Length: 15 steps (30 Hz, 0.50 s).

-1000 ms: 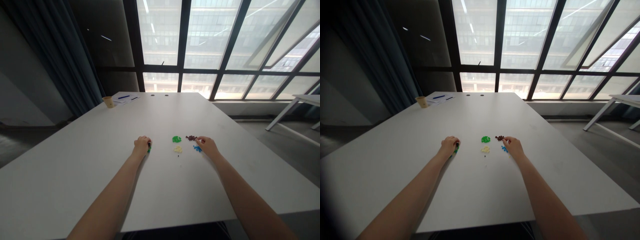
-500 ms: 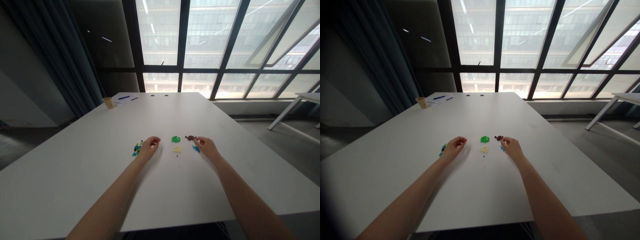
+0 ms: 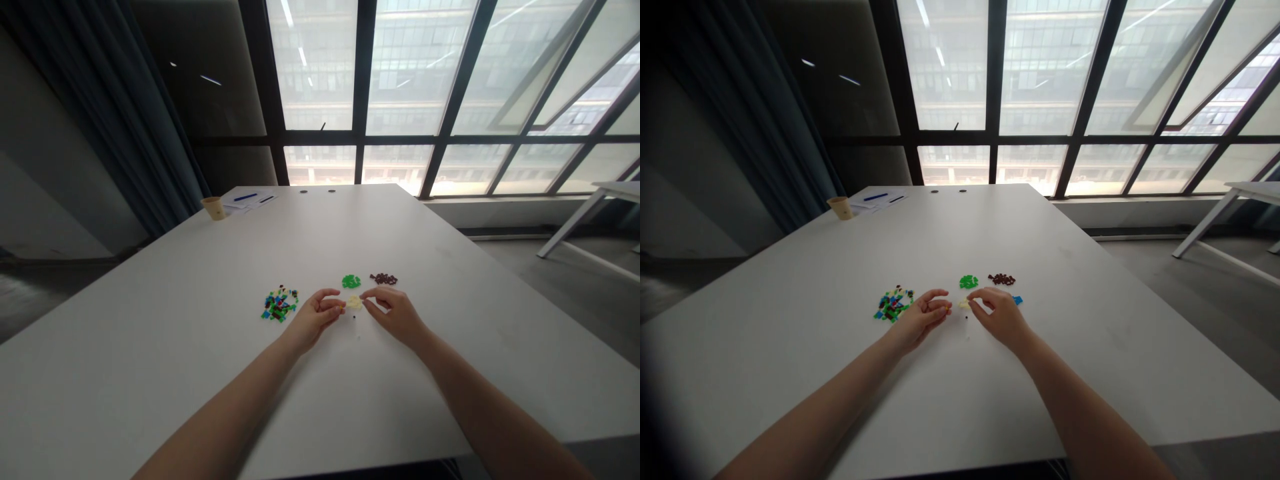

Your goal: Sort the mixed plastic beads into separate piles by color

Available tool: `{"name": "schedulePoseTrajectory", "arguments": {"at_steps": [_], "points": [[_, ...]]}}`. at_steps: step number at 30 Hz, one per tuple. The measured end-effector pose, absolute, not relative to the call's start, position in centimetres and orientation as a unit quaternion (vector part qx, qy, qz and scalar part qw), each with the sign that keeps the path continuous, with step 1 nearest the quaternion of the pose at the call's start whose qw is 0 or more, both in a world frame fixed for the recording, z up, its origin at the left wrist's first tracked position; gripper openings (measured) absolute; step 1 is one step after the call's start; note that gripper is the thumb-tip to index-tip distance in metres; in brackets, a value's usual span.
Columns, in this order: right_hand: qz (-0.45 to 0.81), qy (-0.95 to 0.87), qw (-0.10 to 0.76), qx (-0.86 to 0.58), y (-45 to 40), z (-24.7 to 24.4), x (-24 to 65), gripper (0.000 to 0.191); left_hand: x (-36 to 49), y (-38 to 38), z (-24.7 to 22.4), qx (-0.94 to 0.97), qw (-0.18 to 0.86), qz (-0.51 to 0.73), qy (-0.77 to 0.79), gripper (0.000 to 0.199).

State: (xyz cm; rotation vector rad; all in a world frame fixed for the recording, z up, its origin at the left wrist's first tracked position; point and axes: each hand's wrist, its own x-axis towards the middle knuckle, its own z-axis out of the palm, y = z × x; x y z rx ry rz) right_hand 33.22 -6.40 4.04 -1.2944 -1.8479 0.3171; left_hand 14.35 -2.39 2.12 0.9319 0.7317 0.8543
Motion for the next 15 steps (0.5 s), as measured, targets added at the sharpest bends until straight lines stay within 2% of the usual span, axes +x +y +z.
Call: {"name": "schedulePoseTrajectory", "arguments": {"at_steps": [15], "points": [[0.106,-0.781,0.430,-0.440,-7.4,4.3,32.0,0.013,14.5,-2.8,2.6,0.498,0.727,0.388,0.271,0.041]]}}
